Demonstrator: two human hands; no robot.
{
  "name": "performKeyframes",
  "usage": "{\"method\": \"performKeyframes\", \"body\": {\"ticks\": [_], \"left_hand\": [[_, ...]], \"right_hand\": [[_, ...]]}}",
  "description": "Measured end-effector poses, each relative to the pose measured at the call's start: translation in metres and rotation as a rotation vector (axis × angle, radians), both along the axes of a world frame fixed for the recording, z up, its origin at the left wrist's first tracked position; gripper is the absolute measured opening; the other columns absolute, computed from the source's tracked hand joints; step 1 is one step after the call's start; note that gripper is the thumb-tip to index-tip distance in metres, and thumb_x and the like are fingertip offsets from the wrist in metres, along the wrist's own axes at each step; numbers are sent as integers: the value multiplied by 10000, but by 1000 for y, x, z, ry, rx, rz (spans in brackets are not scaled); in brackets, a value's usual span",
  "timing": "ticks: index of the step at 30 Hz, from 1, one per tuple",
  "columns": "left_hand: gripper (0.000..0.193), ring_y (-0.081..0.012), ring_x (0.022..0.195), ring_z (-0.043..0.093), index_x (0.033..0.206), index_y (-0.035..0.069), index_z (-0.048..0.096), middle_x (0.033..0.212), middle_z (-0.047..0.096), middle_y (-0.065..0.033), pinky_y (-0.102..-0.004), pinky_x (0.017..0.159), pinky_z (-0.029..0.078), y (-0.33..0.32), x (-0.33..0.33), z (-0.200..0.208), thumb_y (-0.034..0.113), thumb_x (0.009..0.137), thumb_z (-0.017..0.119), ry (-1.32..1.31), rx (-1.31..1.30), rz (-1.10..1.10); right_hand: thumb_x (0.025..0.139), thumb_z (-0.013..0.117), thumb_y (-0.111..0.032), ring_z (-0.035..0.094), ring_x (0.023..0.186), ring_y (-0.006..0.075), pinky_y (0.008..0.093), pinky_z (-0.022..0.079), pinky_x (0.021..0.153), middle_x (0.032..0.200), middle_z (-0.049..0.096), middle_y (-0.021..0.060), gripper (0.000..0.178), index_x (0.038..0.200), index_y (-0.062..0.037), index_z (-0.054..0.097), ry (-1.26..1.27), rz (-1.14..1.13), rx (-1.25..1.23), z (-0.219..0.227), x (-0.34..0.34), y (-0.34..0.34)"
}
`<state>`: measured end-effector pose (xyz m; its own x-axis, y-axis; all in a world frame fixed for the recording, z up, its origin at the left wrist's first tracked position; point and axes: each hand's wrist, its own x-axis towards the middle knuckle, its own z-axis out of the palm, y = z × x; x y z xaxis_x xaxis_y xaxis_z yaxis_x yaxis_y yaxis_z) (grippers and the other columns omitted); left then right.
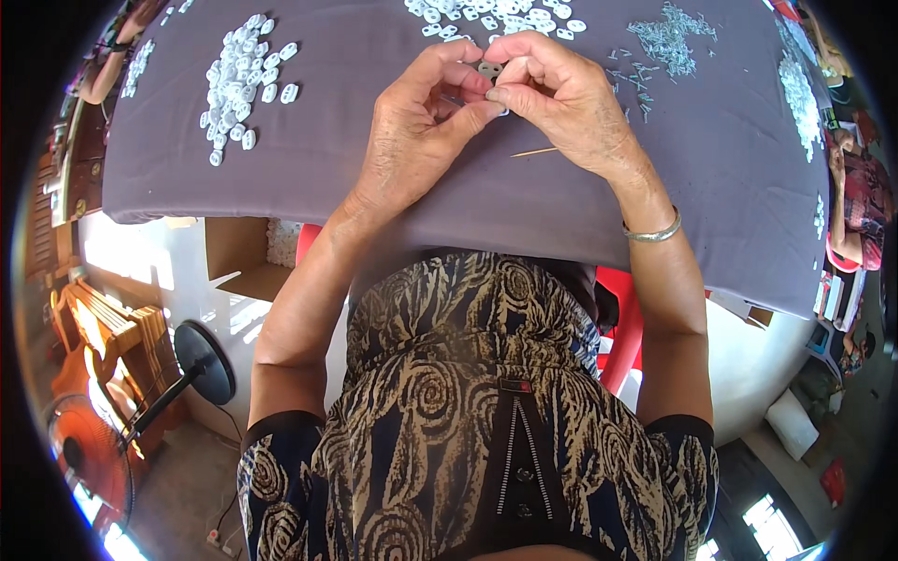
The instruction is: The person assembles plastic fasteners by hand, picking up components from the table and fitting them together.
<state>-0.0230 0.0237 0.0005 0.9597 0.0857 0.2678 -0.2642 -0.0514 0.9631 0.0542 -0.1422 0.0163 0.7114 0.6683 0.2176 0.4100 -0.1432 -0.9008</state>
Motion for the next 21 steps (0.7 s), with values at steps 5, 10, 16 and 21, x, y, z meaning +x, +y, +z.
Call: {"method": "performKeyframes", "body": {"ticks": [5, 10, 16, 21], "left_hand": [[394, -89, 812, 590, 1172, 47, 561, 912, 627, -38, -219, 691, 509, -2, -1, -1, -40, 804, 676, -33, 5, -10], [296, -97, 798, 598, 1071, 43, 626, 896, 632, -24, -228, 689, 506, -4, 0, -9, -44, 794, 681, -84, 21, 75], [98, -83, 775, 593, 897, 15, 664, 859, 617, -6, -234, 657, 499, -3, -5, 0, -22, 808, 684, -201, 231, 175], [56, -73, 744, 594, 894, 36, 661, 834, 642, -4, -217, 627, 481, -1, -5, 7, 37, 840, 676, 105, -259, 101]], "right_hand": [[859, 646, -38, 549, 726, 50, 198, 448, 640, 791, 639, 10, 244, 1091, -15, 572, 250, 1, 85, 6, -4, 3], [894, 626, -128, 534, 699, 63, 204, 445, 624, 803, 629, 11, 203, 1067, -29, 592, 365, -40, 94, 5, -1, 1], [926, 589, -178, 521, 683, 65, 204, 436, 605, 810, 616, 8, 193, 1055, -36, 610, 594, -3, 199, 8, 1, 2], [918, 594, -114, 522, 683, 38, 188, 432, 586, 809, 622, -7, 126, 990, -21, 639, 254, 4, 57, 8, -5, 2]]}}
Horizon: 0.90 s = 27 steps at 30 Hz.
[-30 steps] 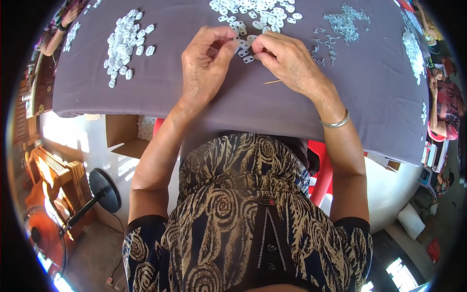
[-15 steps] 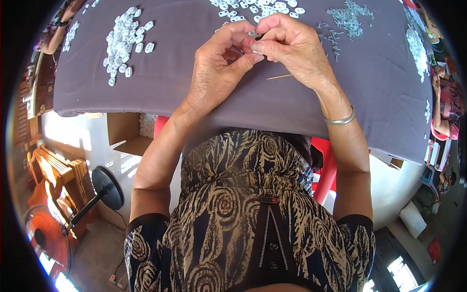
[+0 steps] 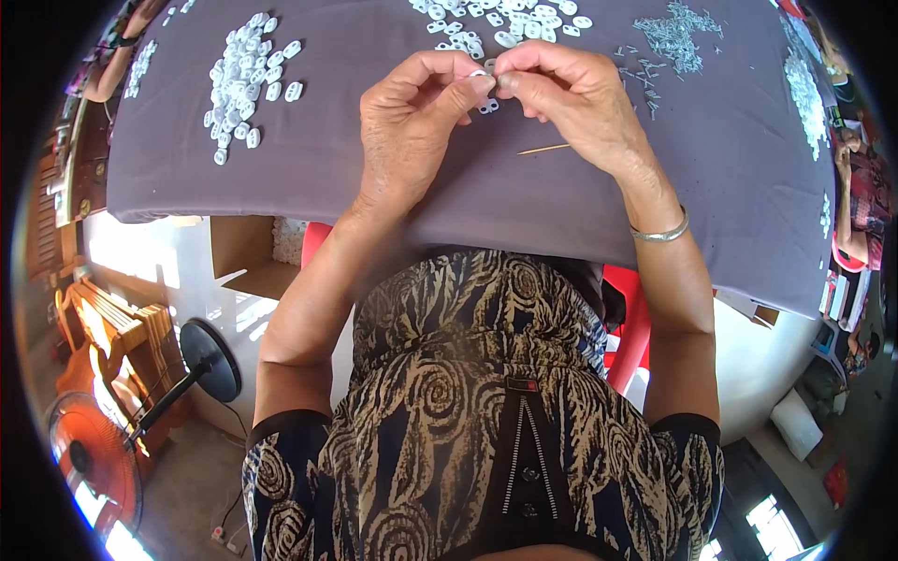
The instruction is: The person assembles plastic fasteners by hand, picking up components from the table and fitting them together.
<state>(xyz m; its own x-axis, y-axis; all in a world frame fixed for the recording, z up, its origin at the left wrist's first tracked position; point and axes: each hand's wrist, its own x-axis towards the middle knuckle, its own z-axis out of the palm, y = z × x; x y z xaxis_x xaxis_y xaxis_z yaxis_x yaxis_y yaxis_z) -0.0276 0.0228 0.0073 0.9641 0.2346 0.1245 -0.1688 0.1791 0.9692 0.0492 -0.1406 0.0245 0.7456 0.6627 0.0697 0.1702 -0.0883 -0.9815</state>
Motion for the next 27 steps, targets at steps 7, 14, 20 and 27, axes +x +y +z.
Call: {"method": "performKeyframes", "body": {"ticks": [7, 14, 20, 27], "left_hand": [[60, -69, 737, 600, 905, 35, 657, 839, 650, -10, -216, 622, 481, -3, 1, -6, 49, 847, 669, 9, -42, -1], [93, -61, 763, 598, 948, 12, 648, 861, 649, -12, -203, 653, 484, -4, 1, 3, 0, 856, 640, -27, 47, -79], [131, -70, 773, 597, 947, -3, 640, 859, 642, -10, -201, 717, 493, 2, -2, 2, -79, 846, 606, -39, 197, -114], [74, -85, 747, 594, 932, 18, 630, 859, 633, -7, -220, 683, 493, 8, 3, -8, -15, 870, 607, 42, 166, -115]], "right_hand": [[876, 596, -1, 492, 698, -7, 169, 406, 586, 797, 590, -58, 84, 952, -9, 630, -169, -32, -10, -11, -1, 3], [870, 545, -4, 423, 654, 1, 179, 345, 548, 751, 526, -76, 69, 904, -24, 602, -175, -4, -24, 0, -1, -4], [810, 584, -76, 493, 590, 70, 261, 423, 536, 639, 563, 19, 60, 842, -32, 609, -246, 82, -56, -8, 5, -3], [864, 587, -45, 489, 684, 38, 221, 425, 609, 727, 588, -21, 48, 883, -19, 622, -205, 36, -78, -14, 4, 0]]}}
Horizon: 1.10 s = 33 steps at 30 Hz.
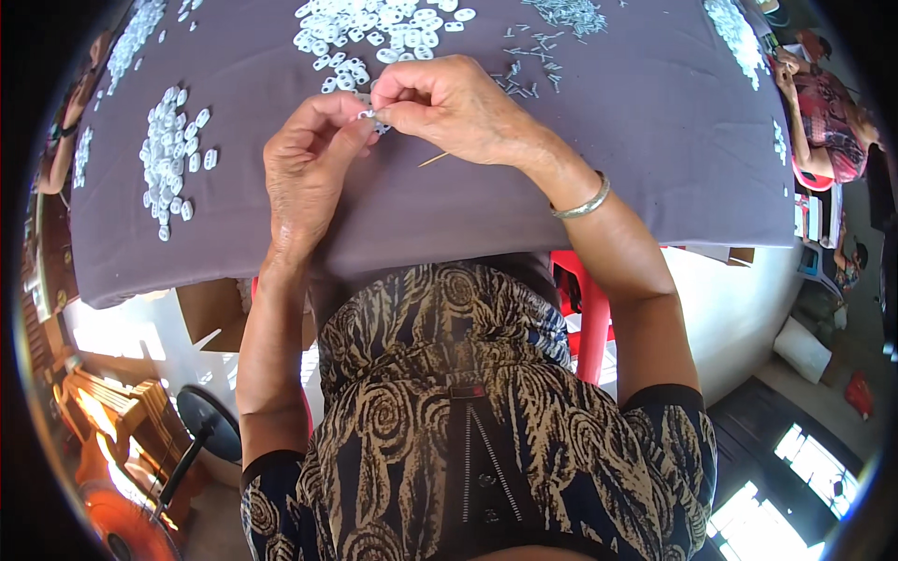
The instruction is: The person assembles plastic fasteners by hand, picking up components from the table and fitting them together.
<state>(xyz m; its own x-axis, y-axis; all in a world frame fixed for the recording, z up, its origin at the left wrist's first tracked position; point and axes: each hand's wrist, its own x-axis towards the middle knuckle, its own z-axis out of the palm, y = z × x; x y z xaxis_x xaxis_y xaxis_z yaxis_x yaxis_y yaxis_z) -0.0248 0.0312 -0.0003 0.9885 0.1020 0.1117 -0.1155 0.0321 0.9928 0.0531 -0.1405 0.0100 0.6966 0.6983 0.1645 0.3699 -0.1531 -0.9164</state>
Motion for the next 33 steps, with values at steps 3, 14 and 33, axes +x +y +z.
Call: {"method": "performKeyframes", "body": {"ticks": [3, 14, 33], "left_hand": [[72, -92, 731, 581, 940, 18, 626, 844, 621, -10, -233, 673, 489, -1, 0, -1, -7, 878, 599, -9, -105, 9], [54, -88, 719, 567, 915, 30, 629, 831, 610, -5, -242, 634, 486, -12, 1, -2, 11, 865, 619, 21, -167, -3], [61, -63, 701, 556, 908, 25, 623, 807, 610, 6, -215, 600, 463, -13, -1, -3, -6, 856, 620, 5, -113, -13]], "right_hand": [[872, 611, -66, 503, 699, 37, 221, 441, 626, 739, 592, -32, 54, 892, -17, 625, -7, -17, -31, 10, 2, -6], [847, 652, -105, 426, 624, 21, 210, 362, 538, 685, 507, -59, 86, 837, -28, 617, -223, -355, -350, 21, 19, -120], [837, 617, -56, 451, 627, 29, 209, 386, 545, 712, 540, -54, 46, 814, -21, 599, -140, -362, -424, 10, 13, -117]]}}
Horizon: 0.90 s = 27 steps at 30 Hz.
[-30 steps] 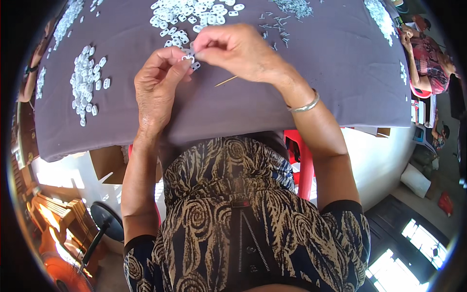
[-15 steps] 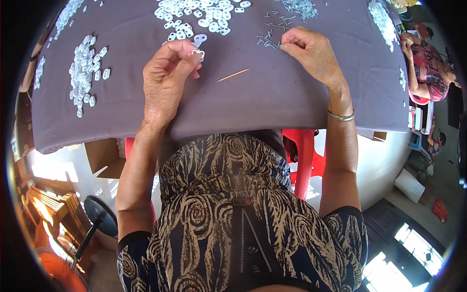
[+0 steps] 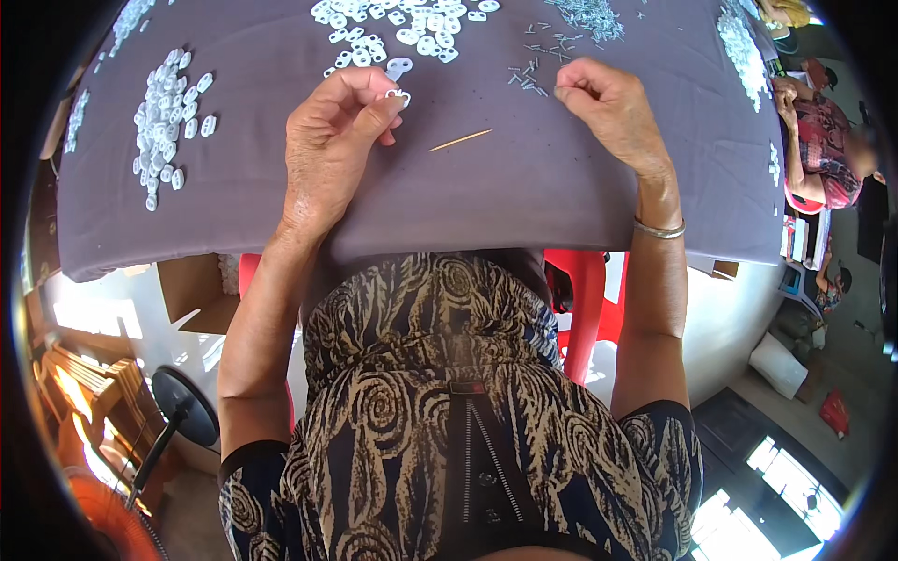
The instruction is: The person assembles plastic fasteners by hand, picking up components from the table and fitting them together.
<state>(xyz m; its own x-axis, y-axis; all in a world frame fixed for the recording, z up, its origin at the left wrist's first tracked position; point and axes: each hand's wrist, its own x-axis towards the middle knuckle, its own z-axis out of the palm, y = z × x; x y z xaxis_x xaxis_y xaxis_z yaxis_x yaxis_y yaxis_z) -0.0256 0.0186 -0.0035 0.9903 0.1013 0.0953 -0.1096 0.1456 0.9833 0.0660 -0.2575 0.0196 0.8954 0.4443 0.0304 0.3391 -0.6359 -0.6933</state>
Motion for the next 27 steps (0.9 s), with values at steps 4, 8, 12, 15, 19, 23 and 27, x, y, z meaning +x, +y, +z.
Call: {"method": "performKeyframes", "body": {"ticks": [4, 8, 12, 15, 19, 23, 27], "left_hand": [[58, -60, 703, 557, 910, 32, 624, 801, 608, 10, -212, 601, 463, -2, 0, -1, 5, 860, 627, 2, -4, -4], [58, -58, 704, 564, 912, 40, 622, 799, 607, 13, -206, 605, 466, -1, 0, -2, 13, 862, 633, -6, 12, 2], [58, -57, 703, 573, 914, 36, 616, 801, 610, 11, -199, 598, 468, -2, -1, -2, 16, 863, 636, -1, 17, 7], [77, -53, 711, 579, 940, 34, 621, 805, 614, 11, -196, 602, 474, -3, 2, -6, 24, 865, 637, -36, -8, 7], [122, -50, 732, 588, 986, 38, 622, 818, 618, 14, -197, 612, 479, -5, 2, -6, 28, 866, 635, -37, -34, 15], [175, -50, 743, 590, 1027, 37, 601, 820, 621, 13, -203, 612, 484, -1, 2, -7, 12, 856, 630, -32, -52, 33], [232, -56, 746, 592, 1065, 37, 570, 817, 623, 2, -213, 611, 491, -2, 2, -6, 2, 845, 633, -20, -46, 49]], "right_hand": [[863, 594, -34, 448, 655, 12, 184, 376, 554, 731, 540, -65, 38, 825, -28, 596, 33, -16, 113, -2, 3, -6], [869, 579, -7, 456, 646, 17, 173, 374, 549, 740, 558, -45, 41, 867, -24, 616, 75, 26, 329, 2, 2, 3], [868, 576, 7, 455, 626, 26, 172, 372, 539, 744, 569, -37, 86, 905, -30, 644, 122, 41, 425, 22, -9, 33], [863, 610, -34, 480, 640, 27, 189, 396, 569, 716, 569, -41, 91, 935, -41, 665, 89, 144, 326, 26, -12, 60], [877, 616, -76, 460, 622, 27, 186, 383, 550, 728, 575, -41, 83, 936, -39, 662, 208, 251, 367, 23, -11, 98], [890, 631, -142, 461, 629, 30, 186, 385, 547, 750, 585, -45, 106, 926, -46, 657, 174, 303, 336, 13, -3, 114], [901, 624, -160, 484, 655, 32, 189, 414, 564, 780, 594, -46, 115, 940, -56, 656, 222, 266, 345, 11, -9, 116]]}}
